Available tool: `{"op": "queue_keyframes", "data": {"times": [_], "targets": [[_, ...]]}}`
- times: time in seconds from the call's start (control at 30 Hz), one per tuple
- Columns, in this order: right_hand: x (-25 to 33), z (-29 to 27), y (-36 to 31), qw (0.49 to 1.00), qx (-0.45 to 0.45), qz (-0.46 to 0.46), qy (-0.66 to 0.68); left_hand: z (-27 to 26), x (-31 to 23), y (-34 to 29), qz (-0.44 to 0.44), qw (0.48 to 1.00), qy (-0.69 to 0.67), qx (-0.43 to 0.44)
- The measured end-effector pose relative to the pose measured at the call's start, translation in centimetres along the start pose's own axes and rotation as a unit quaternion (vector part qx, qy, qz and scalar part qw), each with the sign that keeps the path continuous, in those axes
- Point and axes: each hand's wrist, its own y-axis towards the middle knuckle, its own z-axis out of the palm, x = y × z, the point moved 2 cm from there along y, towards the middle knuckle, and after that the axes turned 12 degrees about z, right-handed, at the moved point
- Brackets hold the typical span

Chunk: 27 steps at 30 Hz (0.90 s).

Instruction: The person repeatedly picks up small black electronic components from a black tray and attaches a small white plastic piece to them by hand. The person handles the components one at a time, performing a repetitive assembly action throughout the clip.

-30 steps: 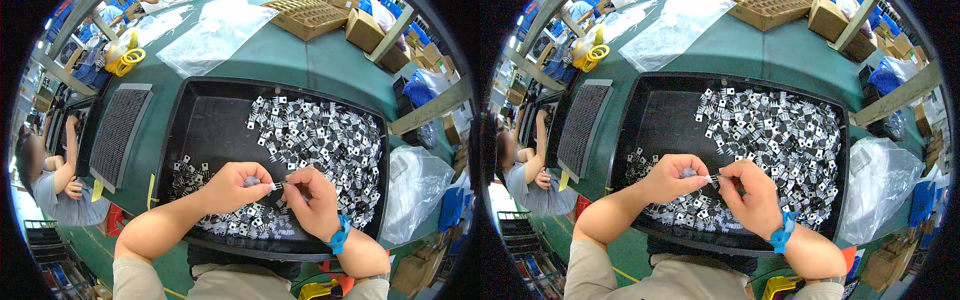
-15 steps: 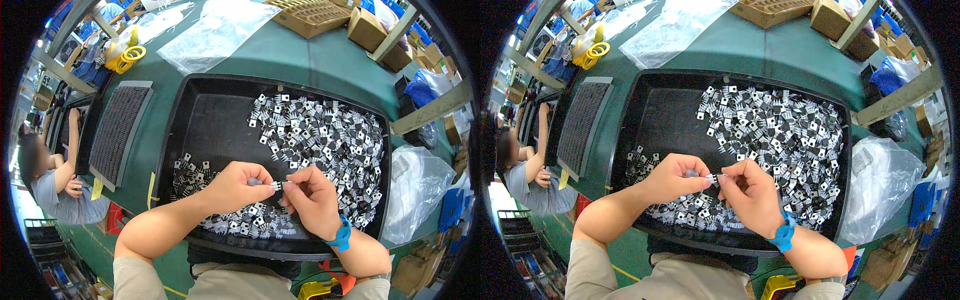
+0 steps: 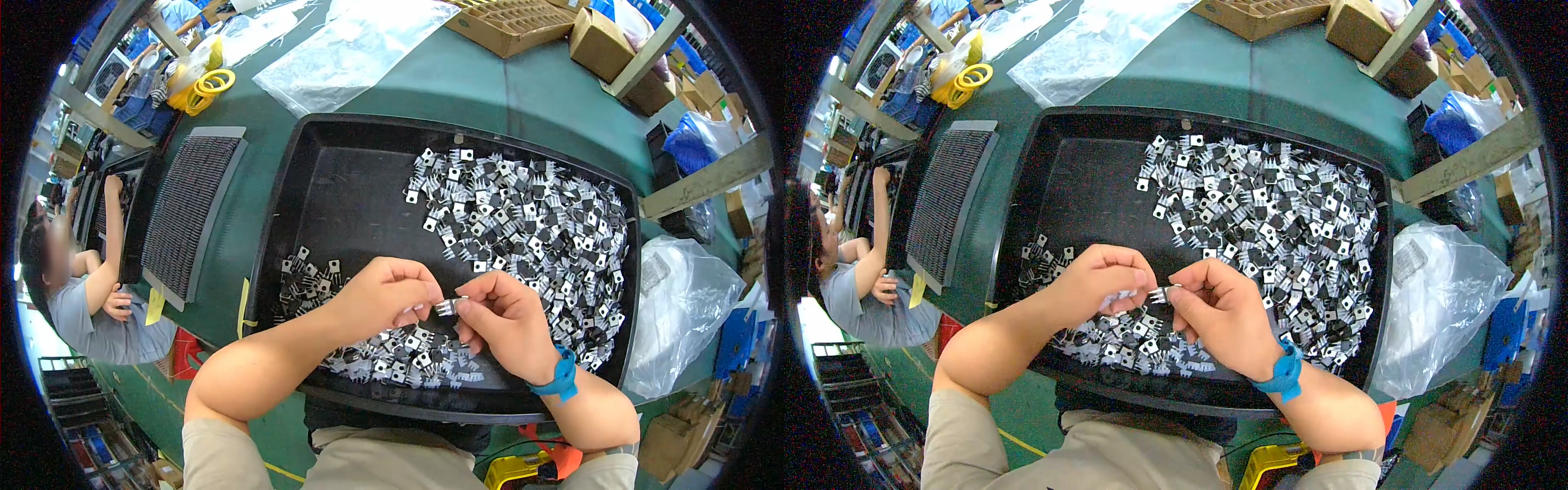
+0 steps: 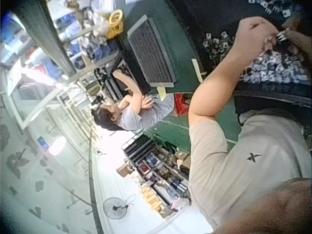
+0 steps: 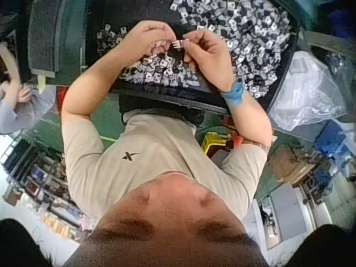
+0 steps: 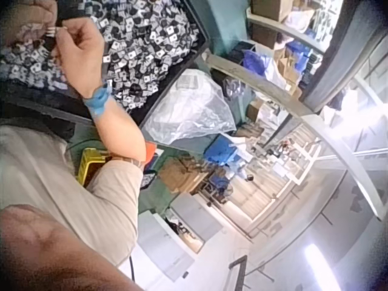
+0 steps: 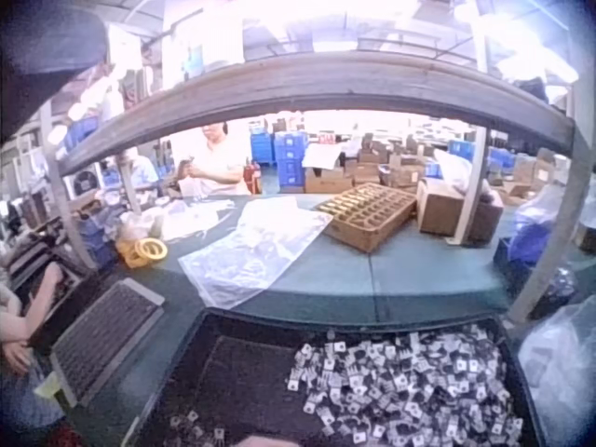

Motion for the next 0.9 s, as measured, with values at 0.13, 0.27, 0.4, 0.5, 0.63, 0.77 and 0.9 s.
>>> {"op": "queue_keyframes", "data": {"times": [0.13, 0.27, 0.4, 0.5, 0.63, 0.77, 0.9], "targets": [[-0.1, -0.6, 0.3, 0.997, 0.030, 0.024, 0.074, -0.8, 0.3, 0.3, 0.012, 0.999, -0.027, -0.015], [0.0, -1.0, 0.4, 0.980, 0.077, 0.070, 0.169, -0.6, -0.2, 0.4, 0.018, 0.998, -0.038, -0.044], [-0.2, 0.1, 0.5, 0.946, 0.046, -0.119, -0.297, -0.5, -0.2, 0.3, 0.050, 0.995, -0.076, -0.030], [-1.5, 0.5, 0.3, 0.819, 0.087, -0.219, -0.523, -0.4, -0.2, 0.5, 0.064, 0.994, -0.088, -0.009], [-1.7, 1.4, -0.4, 0.765, 0.100, -0.165, -0.614, -0.7, -0.2, 0.4, 0.065, 0.993, -0.095, -0.016], [-1.2, 1.6, -0.9, 0.754, 0.099, -0.167, -0.628, -0.9, 0.0, 0.5, 0.040, 0.991, -0.125, -0.017], [-1.4, 1.5, -1.0, 0.717, 0.111, -0.197, -0.660, -0.9, -0.2, 0.3, 0.033, 0.984, -0.173, 0.005]]}}
